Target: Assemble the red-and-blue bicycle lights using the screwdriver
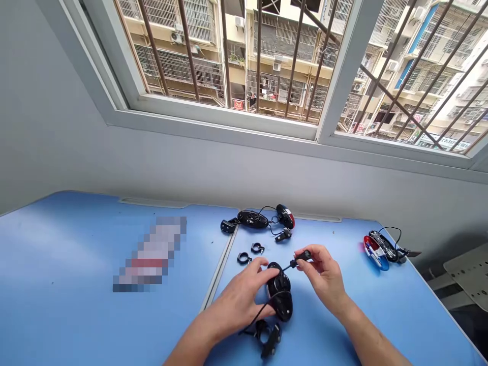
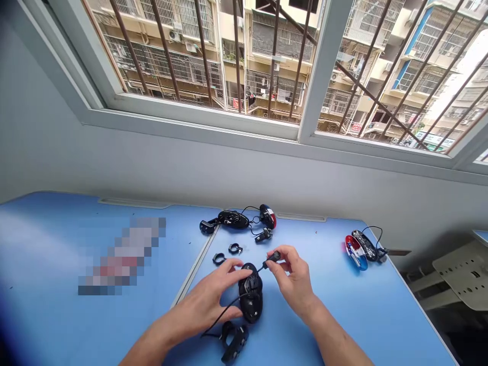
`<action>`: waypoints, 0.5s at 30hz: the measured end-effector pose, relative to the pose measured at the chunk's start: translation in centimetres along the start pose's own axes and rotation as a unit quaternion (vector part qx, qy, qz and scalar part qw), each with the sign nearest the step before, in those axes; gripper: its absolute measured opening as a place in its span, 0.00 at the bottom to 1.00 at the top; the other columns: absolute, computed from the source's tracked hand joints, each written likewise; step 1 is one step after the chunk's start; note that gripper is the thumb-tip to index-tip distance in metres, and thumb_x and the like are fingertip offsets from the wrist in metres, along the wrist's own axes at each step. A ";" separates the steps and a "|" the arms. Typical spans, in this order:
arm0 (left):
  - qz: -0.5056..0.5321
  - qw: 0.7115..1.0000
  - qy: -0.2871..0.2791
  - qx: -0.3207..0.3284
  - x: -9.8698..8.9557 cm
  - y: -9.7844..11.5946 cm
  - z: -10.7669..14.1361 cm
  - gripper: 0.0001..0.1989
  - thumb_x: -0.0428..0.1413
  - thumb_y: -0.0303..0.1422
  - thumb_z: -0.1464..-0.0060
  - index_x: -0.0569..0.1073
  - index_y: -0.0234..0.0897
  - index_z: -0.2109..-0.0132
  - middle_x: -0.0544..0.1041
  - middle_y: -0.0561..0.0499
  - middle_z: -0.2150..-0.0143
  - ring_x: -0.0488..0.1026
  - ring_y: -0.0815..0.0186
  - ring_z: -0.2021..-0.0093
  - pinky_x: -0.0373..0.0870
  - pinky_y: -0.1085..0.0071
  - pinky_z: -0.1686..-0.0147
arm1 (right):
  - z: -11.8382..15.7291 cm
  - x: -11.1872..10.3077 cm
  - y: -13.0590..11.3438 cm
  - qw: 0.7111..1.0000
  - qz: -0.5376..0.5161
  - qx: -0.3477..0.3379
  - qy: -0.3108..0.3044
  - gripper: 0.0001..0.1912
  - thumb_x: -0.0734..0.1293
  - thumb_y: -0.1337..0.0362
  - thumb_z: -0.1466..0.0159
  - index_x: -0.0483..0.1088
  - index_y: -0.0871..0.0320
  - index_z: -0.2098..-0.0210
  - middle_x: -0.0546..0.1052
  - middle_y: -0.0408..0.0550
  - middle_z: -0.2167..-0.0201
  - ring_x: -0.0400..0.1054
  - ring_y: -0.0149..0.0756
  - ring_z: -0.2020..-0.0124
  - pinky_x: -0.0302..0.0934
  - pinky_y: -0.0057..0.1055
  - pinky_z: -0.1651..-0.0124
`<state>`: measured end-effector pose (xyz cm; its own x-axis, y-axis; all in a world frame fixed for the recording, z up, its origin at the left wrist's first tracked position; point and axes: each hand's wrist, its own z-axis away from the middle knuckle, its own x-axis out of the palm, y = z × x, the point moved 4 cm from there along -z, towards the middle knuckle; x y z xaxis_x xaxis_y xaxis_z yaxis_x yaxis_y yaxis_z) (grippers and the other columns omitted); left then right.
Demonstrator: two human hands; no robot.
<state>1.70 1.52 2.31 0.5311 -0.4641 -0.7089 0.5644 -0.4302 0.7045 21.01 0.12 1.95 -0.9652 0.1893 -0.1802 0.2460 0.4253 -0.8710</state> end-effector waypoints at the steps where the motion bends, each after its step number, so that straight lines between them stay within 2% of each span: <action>1: -0.012 1.000 0.015 0.002 0.0 -0.1 -0.1 0.23 0.63 0.28 0.57 0.71 0.43 0.52 0.60 0.43 0.38 0.64 0.49 0.42 0.64 0.56 0.45 | 0.0 0.1 -0.1 1.000 0.001 -0.002 -0.002 0.05 0.67 0.63 0.38 0.68 0.55 0.61 0.76 0.47 0.64 0.72 0.34 0.65 0.74 0.31 0.65; 3: -0.030 0.999 0.032 0.006 0.0 -0.1 -0.3 0.20 0.65 0.29 0.59 0.71 0.39 0.57 0.53 0.39 0.33 0.55 0.45 0.36 0.59 0.53 0.41 | 0.1 0.3 -0.3 1.000 0.003 -0.006 -0.006 0.05 0.67 0.63 0.38 0.68 0.55 0.61 0.77 0.47 0.65 0.73 0.33 0.66 0.74 0.31 0.65; 4: -0.034 0.999 0.030 0.009 0.1 -0.1 -0.4 0.19 0.66 0.29 0.59 0.71 0.38 0.58 0.53 0.38 0.32 0.53 0.45 0.35 0.58 0.52 0.41 | 0.1 0.4 -0.4 1.000 0.004 -0.009 -0.007 0.05 0.67 0.63 0.38 0.68 0.55 0.61 0.77 0.47 0.65 0.73 0.33 0.66 0.74 0.31 0.66; 6: -0.030 0.999 0.012 0.018 0.4 0.0 -0.5 0.19 0.65 0.29 0.59 0.70 0.39 0.57 0.60 0.39 0.35 0.56 0.47 0.36 0.59 0.53 0.41 | 0.1 0.5 -0.6 1.000 0.010 -0.015 -0.007 0.05 0.67 0.63 0.38 0.69 0.55 0.62 0.77 0.46 0.66 0.73 0.33 0.67 0.74 0.30 0.66; 8: -0.021 0.999 -0.010 0.025 0.7 0.2 -0.4 0.26 0.63 0.28 0.58 0.68 0.41 0.50 0.67 0.42 0.40 0.62 0.50 0.40 0.61 0.54 0.43 | 0.0 0.5 -0.8 0.999 0.020 -0.026 -0.006 0.05 0.67 0.64 0.38 0.69 0.55 0.62 0.77 0.46 0.67 0.73 0.32 0.68 0.74 0.30 0.67; 11: -0.025 0.999 -0.016 0.035 1.0 0.5 -0.4 0.35 0.61 0.27 0.57 0.62 0.44 0.41 0.71 0.46 0.45 0.67 0.53 0.46 0.63 0.57 0.45 | -0.2 -0.2 -1.1 0.998 0.032 -0.042 0.013 0.06 0.67 0.66 0.39 0.69 0.55 0.61 0.78 0.46 0.67 0.73 0.32 0.68 0.74 0.29 0.67; 15: -0.054 0.997 -0.011 0.051 1.1 0.8 -0.5 0.25 0.59 0.30 0.54 0.68 0.41 0.46 0.72 0.46 0.53 0.69 0.55 0.54 0.68 0.61 0.53 | -0.4 -1.9 -1.9 0.995 0.030 -0.065 0.068 0.14 0.67 0.67 0.38 0.67 0.53 0.52 0.78 0.46 0.65 0.75 0.33 0.66 0.75 0.32 0.65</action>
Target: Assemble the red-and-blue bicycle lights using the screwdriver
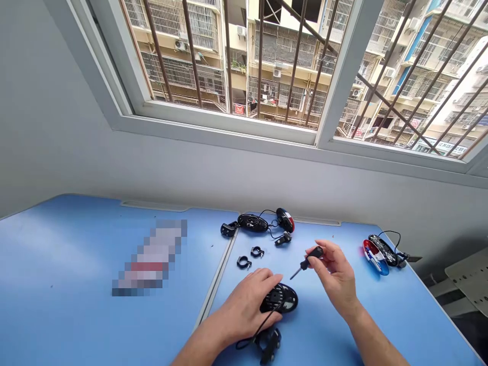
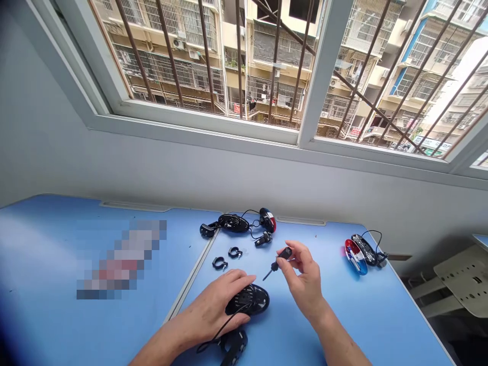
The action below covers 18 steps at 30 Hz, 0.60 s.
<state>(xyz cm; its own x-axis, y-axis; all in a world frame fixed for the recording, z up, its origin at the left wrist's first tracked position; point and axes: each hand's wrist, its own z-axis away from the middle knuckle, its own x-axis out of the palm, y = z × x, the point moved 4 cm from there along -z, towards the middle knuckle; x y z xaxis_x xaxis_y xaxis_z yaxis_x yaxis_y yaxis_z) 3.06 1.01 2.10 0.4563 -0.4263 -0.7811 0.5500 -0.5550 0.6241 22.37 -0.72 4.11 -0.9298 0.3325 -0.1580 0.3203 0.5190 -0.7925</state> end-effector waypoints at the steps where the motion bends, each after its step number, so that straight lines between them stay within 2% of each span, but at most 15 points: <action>1: -0.003 1.000 0.004 0.007 0.0 0.1 0.0 0.23 0.58 0.30 0.52 0.68 0.40 0.47 0.72 0.46 0.53 0.69 0.56 0.55 0.68 0.62 0.55 | -0.1 -0.3 -0.2 1.000 0.002 -0.010 0.007 0.16 0.67 0.67 0.38 0.67 0.52 0.50 0.78 0.46 0.65 0.75 0.34 0.66 0.75 0.32 0.65; 6: -0.010 0.999 0.029 0.036 0.2 0.1 -0.1 0.19 0.55 0.30 0.48 0.67 0.42 0.48 0.71 0.47 0.52 0.67 0.57 0.54 0.67 0.63 0.56 | 0.0 -0.6 -1.4 0.996 0.041 -0.073 0.002 0.14 0.67 0.68 0.38 0.70 0.53 0.52 0.79 0.47 0.64 0.76 0.34 0.67 0.76 0.31 0.67; 10: -0.018 0.999 0.027 0.020 0.7 -0.2 -0.3 0.20 0.59 0.31 0.52 0.67 0.42 0.51 0.72 0.48 0.53 0.67 0.56 0.55 0.66 0.64 0.58 | 0.0 -0.4 -1.7 0.994 0.064 -0.092 -0.010 0.12 0.67 0.67 0.38 0.70 0.54 0.54 0.79 0.48 0.66 0.77 0.36 0.67 0.76 0.31 0.68; 18: -0.049 0.998 0.036 0.005 1.3 -0.4 -0.8 0.16 0.56 0.26 0.57 0.68 0.42 0.57 0.74 0.51 0.58 0.68 0.57 0.59 0.65 0.65 0.60 | 0.1 -0.2 -2.2 0.985 0.098 -0.135 -0.041 0.14 0.67 0.69 0.38 0.69 0.54 0.53 0.80 0.47 0.66 0.77 0.36 0.68 0.75 0.31 0.68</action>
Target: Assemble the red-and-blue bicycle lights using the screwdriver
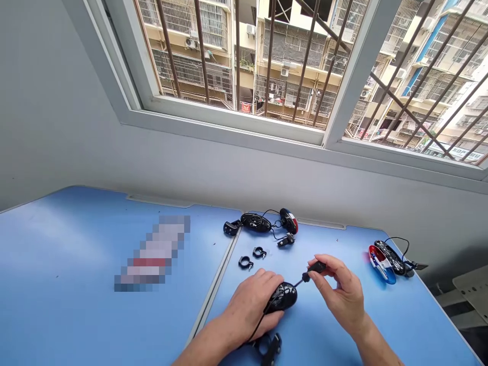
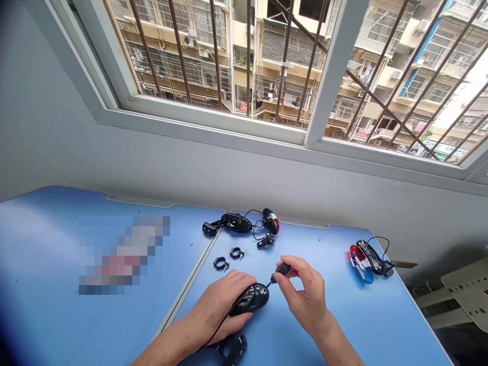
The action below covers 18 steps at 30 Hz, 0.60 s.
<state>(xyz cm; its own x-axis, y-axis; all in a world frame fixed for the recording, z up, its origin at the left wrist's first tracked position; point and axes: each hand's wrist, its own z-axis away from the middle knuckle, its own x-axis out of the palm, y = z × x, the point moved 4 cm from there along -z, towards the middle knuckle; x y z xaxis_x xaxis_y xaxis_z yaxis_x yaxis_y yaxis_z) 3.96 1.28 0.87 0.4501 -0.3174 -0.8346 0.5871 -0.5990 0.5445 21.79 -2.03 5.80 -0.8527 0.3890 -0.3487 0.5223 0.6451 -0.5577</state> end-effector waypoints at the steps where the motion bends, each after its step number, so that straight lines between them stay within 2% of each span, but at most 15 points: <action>1: -0.004 1.000 0.003 -0.001 0.0 0.0 0.0 0.16 0.55 0.26 0.57 0.68 0.42 0.58 0.74 0.50 0.58 0.68 0.57 0.59 0.65 0.65 0.60 | 0.0 0.0 0.0 1.000 0.001 -0.002 0.000 0.14 0.67 0.69 0.38 0.69 0.53 0.52 0.80 0.47 0.66 0.77 0.36 0.68 0.75 0.31 0.68; 8: -0.016 0.999 0.033 -0.011 0.2 -0.3 0.2 0.22 0.55 0.26 0.57 0.67 0.43 0.51 0.72 0.49 0.57 0.67 0.56 0.57 0.65 0.63 0.59 | 0.0 -0.1 -0.1 1.000 0.008 -0.006 -0.003 0.15 0.67 0.70 0.38 0.69 0.53 0.52 0.80 0.47 0.66 0.76 0.35 0.68 0.75 0.30 0.69; 13: -0.014 0.999 0.027 -0.021 0.1 -0.3 0.2 0.17 0.57 0.30 0.55 0.68 0.43 0.55 0.72 0.50 0.59 0.66 0.57 0.58 0.64 0.66 0.61 | 0.1 0.0 -0.2 1.000 0.012 -0.004 -0.005 0.13 0.66 0.68 0.37 0.69 0.54 0.53 0.80 0.48 0.66 0.77 0.36 0.68 0.75 0.31 0.69; 18: -0.038 0.998 0.025 -0.032 0.3 -0.2 -0.1 0.13 0.56 0.29 0.56 0.69 0.42 0.60 0.74 0.50 0.61 0.67 0.57 0.59 0.64 0.66 0.62 | 0.1 0.1 -0.1 1.000 0.012 -0.003 -0.008 0.13 0.66 0.68 0.37 0.69 0.53 0.53 0.80 0.48 0.66 0.77 0.36 0.68 0.75 0.31 0.69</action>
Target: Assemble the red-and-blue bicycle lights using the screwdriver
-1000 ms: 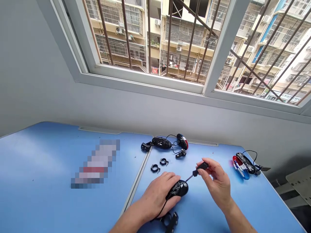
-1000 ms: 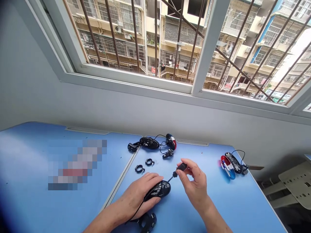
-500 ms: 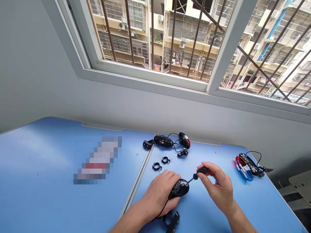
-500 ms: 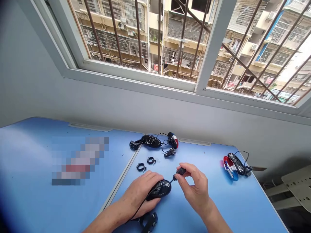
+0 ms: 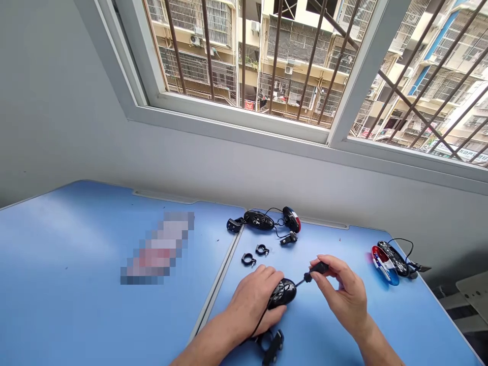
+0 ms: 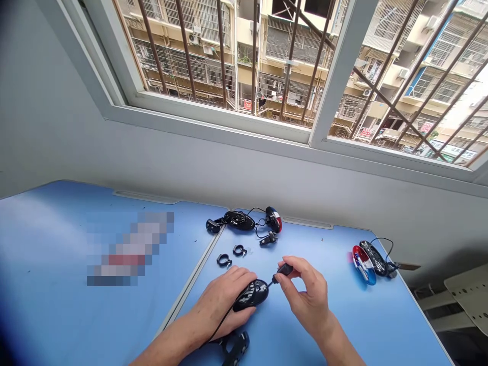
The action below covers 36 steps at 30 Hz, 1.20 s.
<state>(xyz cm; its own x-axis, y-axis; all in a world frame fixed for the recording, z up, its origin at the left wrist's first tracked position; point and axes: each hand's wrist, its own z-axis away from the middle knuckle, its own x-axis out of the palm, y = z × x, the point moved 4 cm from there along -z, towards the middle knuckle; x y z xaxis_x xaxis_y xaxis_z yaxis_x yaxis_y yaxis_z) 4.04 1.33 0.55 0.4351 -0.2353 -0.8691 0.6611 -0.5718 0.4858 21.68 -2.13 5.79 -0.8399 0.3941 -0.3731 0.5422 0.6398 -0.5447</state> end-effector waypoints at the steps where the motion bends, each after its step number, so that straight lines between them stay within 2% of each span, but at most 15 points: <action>1: -0.003 1.000 -0.001 -0.002 0.0 0.1 0.0 0.12 0.56 0.29 0.56 0.69 0.41 0.61 0.74 0.50 0.61 0.67 0.57 0.59 0.64 0.66 0.62 | 0.0 0.0 0.0 1.000 -0.001 -0.001 -0.001 0.13 0.66 0.68 0.37 0.69 0.53 0.53 0.80 0.48 0.66 0.77 0.36 0.68 0.75 0.31 0.69; 5: -0.017 1.000 -0.008 -0.010 -0.2 0.5 -0.1 0.09 0.54 0.29 0.56 0.68 0.40 0.63 0.75 0.49 0.62 0.68 0.56 0.60 0.65 0.65 0.63 | 0.2 0.2 0.1 1.000 -0.006 -0.001 -0.005 0.15 0.67 0.70 0.38 0.69 0.53 0.52 0.80 0.47 0.66 0.77 0.35 0.68 0.75 0.31 0.68; 25: -0.022 0.999 -0.028 -0.022 -0.5 0.6 -0.1 0.09 0.54 0.29 0.57 0.67 0.41 0.64 0.76 0.50 0.62 0.68 0.57 0.61 0.63 0.67 0.65 | 0.0 0.4 -0.6 0.999 0.006 -0.037 -0.016 0.15 0.66 0.70 0.37 0.67 0.54 0.50 0.79 0.48 0.66 0.76 0.34 0.68 0.74 0.29 0.69; 32: -0.025 0.999 -0.024 -0.019 -0.5 0.7 -0.1 0.08 0.54 0.29 0.57 0.65 0.41 0.66 0.74 0.51 0.64 0.67 0.58 0.62 0.61 0.68 0.67 | 0.1 0.6 -0.4 0.998 -0.017 -0.042 -0.033 0.20 0.65 0.73 0.37 0.65 0.53 0.47 0.78 0.48 0.64 0.75 0.33 0.66 0.74 0.29 0.68; 36: -0.025 0.999 -0.024 -0.004 -0.2 0.5 0.0 0.08 0.54 0.30 0.56 0.65 0.41 0.65 0.73 0.51 0.64 0.66 0.58 0.63 0.60 0.67 0.67 | 0.0 0.8 -0.7 0.995 -0.018 -0.060 -0.074 0.25 0.62 0.75 0.36 0.60 0.53 0.41 0.77 0.52 0.58 0.75 0.36 0.62 0.74 0.32 0.65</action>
<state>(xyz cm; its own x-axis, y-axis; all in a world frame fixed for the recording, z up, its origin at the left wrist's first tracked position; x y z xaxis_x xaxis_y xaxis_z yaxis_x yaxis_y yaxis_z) 4.33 1.09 1.00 0.3719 -0.2448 -0.8954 0.6865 -0.5767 0.4428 20.69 -2.26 5.85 -0.8414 0.2730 -0.4664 0.4971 0.7294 -0.4699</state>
